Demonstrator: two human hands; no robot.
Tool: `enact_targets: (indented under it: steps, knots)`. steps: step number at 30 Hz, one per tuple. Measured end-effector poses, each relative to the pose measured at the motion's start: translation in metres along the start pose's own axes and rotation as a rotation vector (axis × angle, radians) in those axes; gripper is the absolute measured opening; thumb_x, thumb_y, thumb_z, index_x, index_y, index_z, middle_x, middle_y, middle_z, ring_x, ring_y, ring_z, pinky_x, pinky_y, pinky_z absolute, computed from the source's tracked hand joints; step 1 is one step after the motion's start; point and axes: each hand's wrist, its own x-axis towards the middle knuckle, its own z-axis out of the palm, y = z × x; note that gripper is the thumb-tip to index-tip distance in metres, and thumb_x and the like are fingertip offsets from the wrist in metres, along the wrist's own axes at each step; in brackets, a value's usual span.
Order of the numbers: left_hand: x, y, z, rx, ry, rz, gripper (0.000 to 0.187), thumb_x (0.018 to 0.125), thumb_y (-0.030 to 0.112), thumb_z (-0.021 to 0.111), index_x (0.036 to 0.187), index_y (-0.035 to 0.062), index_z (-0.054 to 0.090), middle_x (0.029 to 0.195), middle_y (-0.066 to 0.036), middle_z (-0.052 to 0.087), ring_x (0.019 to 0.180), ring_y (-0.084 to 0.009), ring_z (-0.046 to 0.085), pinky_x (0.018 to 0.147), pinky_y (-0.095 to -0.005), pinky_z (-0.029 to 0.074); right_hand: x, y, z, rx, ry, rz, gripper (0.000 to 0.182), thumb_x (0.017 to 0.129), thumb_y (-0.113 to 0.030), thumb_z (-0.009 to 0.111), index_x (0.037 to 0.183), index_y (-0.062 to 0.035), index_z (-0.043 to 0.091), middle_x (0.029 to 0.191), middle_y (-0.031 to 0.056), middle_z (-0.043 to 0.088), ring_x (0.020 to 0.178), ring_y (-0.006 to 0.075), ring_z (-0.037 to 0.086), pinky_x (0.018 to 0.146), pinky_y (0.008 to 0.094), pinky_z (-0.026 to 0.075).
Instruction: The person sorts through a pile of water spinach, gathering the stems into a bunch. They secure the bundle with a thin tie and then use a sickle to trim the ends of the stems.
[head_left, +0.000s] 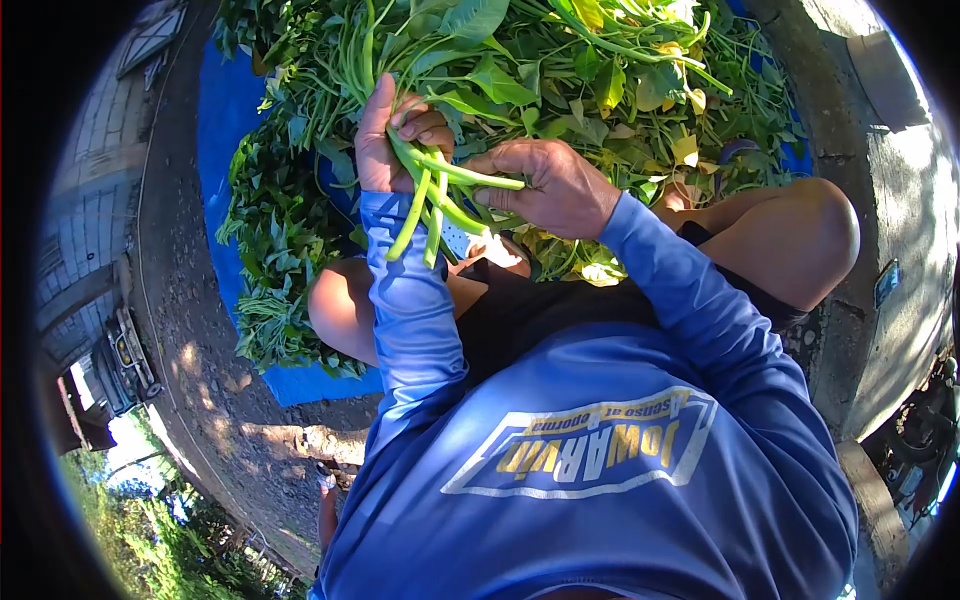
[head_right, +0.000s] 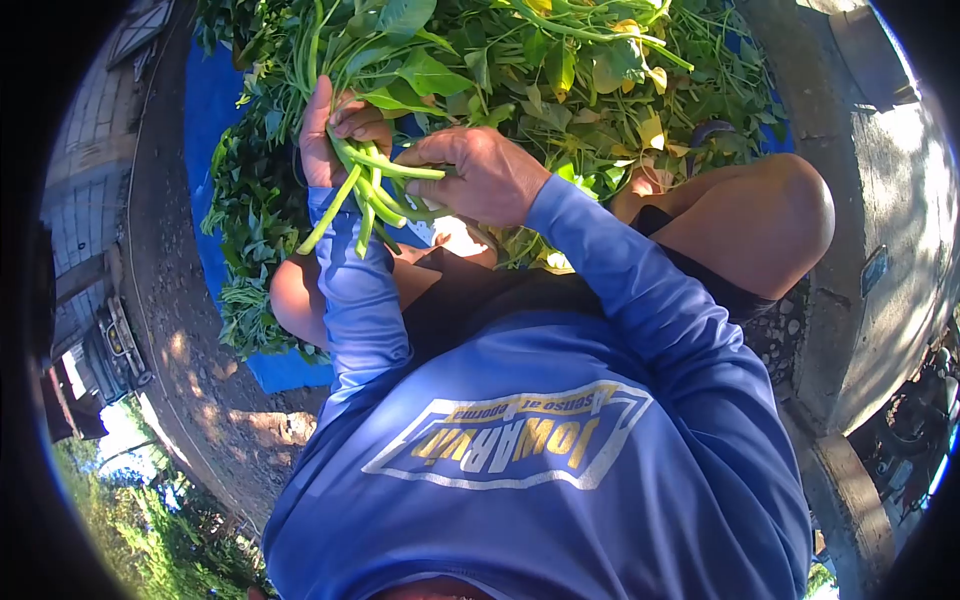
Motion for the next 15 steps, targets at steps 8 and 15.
enact_targets:
  steps: [8, 15]
  knots:
    - [0.008, -0.008, -0.004, 0.039, 0.242, 0.166, 0.041, 0.101, 0.036, 0.075, 0.072, 0.0138, 0.057, 0.062, 0.005, 0.051, 0.056, -0.0111, 0.056, 0.061, -0.0326, 0.051, -0.013, -0.001, 0.018, 0.698, 0.139, 0.534, 0.021, 0.098, -0.011, 0.078, 0.117, -0.0013, 0.077, 0.096, 0.0003, 0.076, 0.087, 0.0053, 0.066, 0.078, 0.0235, 0.055]
    - [0.002, -0.004, 0.001, 0.105, 0.203, 0.175, 0.049, 0.103, 0.040, 0.071, 0.066, 0.0140, 0.053, 0.060, 0.003, 0.049, 0.057, -0.0112, 0.055, 0.061, -0.0319, 0.050, -0.023, 0.005, 0.011, 0.722, 0.109, 0.604, 0.012, 0.096, -0.016, 0.080, 0.096, -0.0050, 0.076, 0.088, -0.0022, 0.073, 0.080, 0.0048, 0.061, 0.075, 0.0253, 0.048]
